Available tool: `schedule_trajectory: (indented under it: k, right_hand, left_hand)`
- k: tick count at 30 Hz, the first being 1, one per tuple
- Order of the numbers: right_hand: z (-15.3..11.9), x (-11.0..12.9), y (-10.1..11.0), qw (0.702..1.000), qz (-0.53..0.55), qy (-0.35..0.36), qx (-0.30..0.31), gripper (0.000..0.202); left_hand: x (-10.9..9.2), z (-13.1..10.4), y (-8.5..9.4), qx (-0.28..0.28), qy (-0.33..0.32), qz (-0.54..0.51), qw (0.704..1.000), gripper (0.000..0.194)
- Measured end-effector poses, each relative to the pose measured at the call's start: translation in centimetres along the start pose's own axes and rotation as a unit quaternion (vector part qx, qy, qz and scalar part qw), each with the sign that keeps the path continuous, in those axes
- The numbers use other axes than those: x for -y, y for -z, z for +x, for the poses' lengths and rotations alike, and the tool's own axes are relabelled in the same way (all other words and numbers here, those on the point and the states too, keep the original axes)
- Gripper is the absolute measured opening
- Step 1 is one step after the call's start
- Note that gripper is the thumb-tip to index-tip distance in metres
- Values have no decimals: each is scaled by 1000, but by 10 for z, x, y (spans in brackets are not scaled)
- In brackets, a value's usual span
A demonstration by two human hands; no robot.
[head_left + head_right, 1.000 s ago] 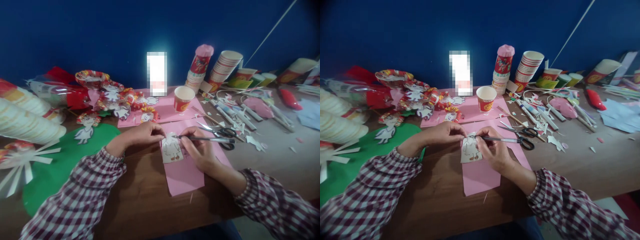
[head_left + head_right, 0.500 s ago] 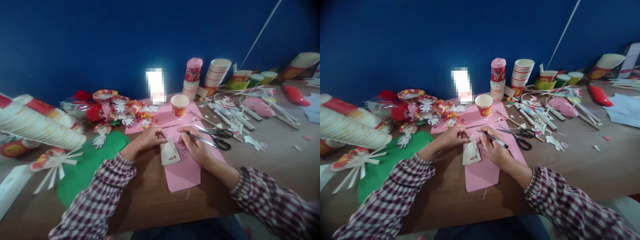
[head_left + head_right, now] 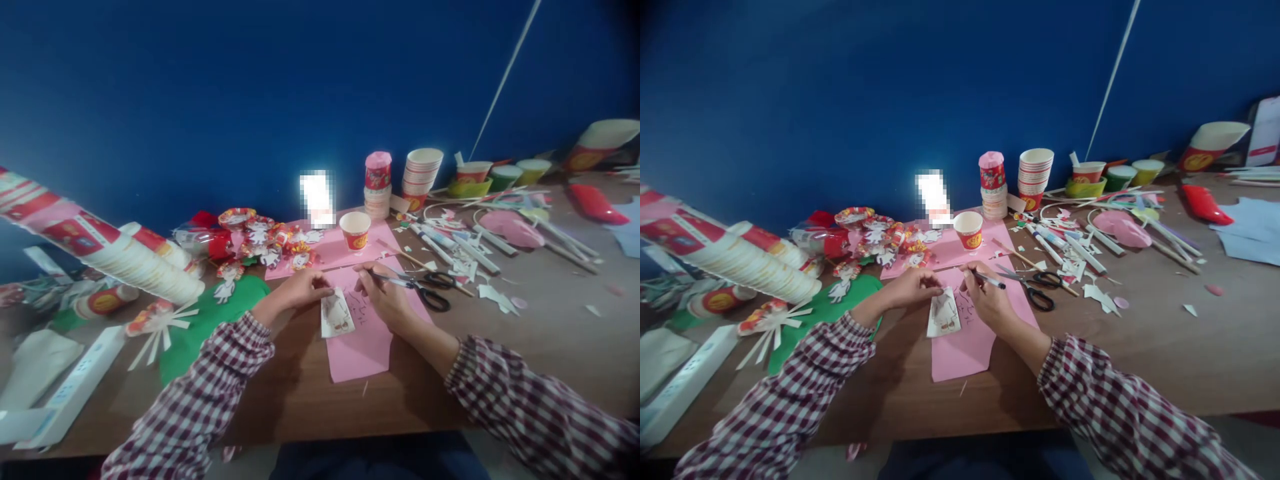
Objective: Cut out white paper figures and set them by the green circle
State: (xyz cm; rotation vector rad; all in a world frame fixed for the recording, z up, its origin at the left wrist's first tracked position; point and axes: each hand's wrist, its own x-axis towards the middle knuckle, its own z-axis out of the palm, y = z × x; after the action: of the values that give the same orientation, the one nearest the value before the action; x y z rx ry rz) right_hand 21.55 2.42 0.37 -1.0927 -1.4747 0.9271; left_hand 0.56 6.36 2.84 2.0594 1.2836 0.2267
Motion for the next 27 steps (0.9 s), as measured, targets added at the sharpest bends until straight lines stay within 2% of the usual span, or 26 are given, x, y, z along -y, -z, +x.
schedule_trajectory:
  k: [7,13,19,27]
  right_hand:
    - [3,-3,3,1000,4,0,2,19]
    - [3,0,5,1000,8,7,10,19]
    - [1,-2,4,999,21,5,31,21]
    - [0,1,3,999,19,17,40,22]
  left_hand:
    - [-10,1,0,-6,24,63,998,32]
    - [-5,8,-5,15,31,89,995,26]
    - [-10,3,-2,-32,8,114,993,13]
    - [-19,-8,-1,8,-33,150,988,19]
